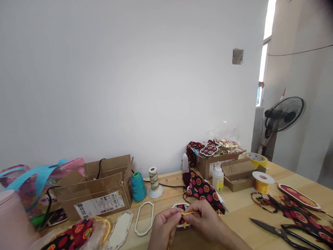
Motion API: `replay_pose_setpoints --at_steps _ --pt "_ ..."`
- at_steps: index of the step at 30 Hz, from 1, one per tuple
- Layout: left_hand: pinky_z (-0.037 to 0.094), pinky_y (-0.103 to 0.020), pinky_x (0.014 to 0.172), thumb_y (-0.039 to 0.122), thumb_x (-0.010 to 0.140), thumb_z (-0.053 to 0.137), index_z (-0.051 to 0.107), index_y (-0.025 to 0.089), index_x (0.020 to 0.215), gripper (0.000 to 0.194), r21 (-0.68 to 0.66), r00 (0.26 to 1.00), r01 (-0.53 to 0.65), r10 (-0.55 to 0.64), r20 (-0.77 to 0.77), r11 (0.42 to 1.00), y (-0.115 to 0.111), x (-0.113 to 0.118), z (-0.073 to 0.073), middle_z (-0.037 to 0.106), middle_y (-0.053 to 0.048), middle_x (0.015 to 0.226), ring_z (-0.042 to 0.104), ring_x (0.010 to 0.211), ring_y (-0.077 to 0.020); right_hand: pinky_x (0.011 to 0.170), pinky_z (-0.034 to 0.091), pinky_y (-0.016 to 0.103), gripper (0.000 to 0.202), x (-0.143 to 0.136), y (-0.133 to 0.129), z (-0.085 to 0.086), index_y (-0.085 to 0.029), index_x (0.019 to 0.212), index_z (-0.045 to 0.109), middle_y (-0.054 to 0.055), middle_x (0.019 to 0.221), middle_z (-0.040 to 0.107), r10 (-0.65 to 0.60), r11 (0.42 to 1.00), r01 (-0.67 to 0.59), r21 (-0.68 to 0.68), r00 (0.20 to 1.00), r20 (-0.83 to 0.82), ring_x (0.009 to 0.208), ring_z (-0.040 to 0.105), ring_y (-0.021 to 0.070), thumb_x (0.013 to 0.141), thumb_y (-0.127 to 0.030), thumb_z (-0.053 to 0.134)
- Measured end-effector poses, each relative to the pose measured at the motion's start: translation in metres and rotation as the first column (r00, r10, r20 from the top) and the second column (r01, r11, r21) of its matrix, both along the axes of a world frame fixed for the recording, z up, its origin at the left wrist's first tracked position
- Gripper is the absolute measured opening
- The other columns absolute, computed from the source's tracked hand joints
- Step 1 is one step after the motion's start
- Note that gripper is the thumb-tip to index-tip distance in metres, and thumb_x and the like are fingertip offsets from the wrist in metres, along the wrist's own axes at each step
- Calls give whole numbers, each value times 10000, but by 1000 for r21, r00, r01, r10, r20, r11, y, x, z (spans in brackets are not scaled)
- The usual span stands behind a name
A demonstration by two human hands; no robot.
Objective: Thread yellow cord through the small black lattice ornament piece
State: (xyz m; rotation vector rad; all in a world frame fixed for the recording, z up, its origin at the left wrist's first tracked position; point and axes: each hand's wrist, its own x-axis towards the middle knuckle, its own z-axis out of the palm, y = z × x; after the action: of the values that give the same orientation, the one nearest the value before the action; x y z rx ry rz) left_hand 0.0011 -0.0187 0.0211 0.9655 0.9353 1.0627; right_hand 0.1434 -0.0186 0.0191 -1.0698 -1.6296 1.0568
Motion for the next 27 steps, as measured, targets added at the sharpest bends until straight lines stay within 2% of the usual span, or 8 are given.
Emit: replay_pose_setpoints --at_steps 4,8,10,13,20,27 --pt "39 -165 285 405 538 659 616 110 657 320 13 999 32 -32 -15 999 1 -1 -5 265 140 240 107 252 -2 457 311 191 245 2 -1 1 -96 617 646 0 534 547 -2 997 -5 -82 996 -84 480 427 92 625 -337 602" --pt "39 -172 287 440 534 649 613 104 641 354 11 996 28 -27 -81 1000 2 0 -4 271 137 237 119 242 -1 447 301 188 244 3 0 -1 -87 618 656 -3 506 534 -41 997 40 -74 999 -18 473 409 90 635 -321 590" --pt "37 -175 287 462 516 649 611 103 634 380 8 994 20 -19 -105 1000 2 0 -3 269 137 236 121 239 -2 469 322 195 251 3 1 -3 -88 642 669 16 552 568 -49 998 50 -46 999 21 515 442 108 645 -325 587" --pt "35 -175 287 474 502 652 606 107 629 392 -6 993 17 -18 -116 1000 2 0 -2 261 141 237 121 239 -3 485 331 198 270 4 4 -4 -100 671 682 26 596 589 -2 1000 1 12 997 71 549 463 121 684 -338 556" --pt "16 -182 302 482 469 668 600 118 562 382 -10 994 11 -12 -108 1000 -3 2 6 252 137 239 111 247 -3 442 266 191 327 7 6 3 -101 596 662 -27 468 435 -23 991 7 131 993 115 477 351 88 736 -345 496" --pt "-12 -196 307 494 415 684 584 126 481 387 -38 994 28 -32 -107 999 -5 6 8 250 130 211 94 234 0 449 268 193 324 4 -1 7 -126 560 645 -28 470 412 -90 970 58 234 988 129 485 347 92 748 -340 491"
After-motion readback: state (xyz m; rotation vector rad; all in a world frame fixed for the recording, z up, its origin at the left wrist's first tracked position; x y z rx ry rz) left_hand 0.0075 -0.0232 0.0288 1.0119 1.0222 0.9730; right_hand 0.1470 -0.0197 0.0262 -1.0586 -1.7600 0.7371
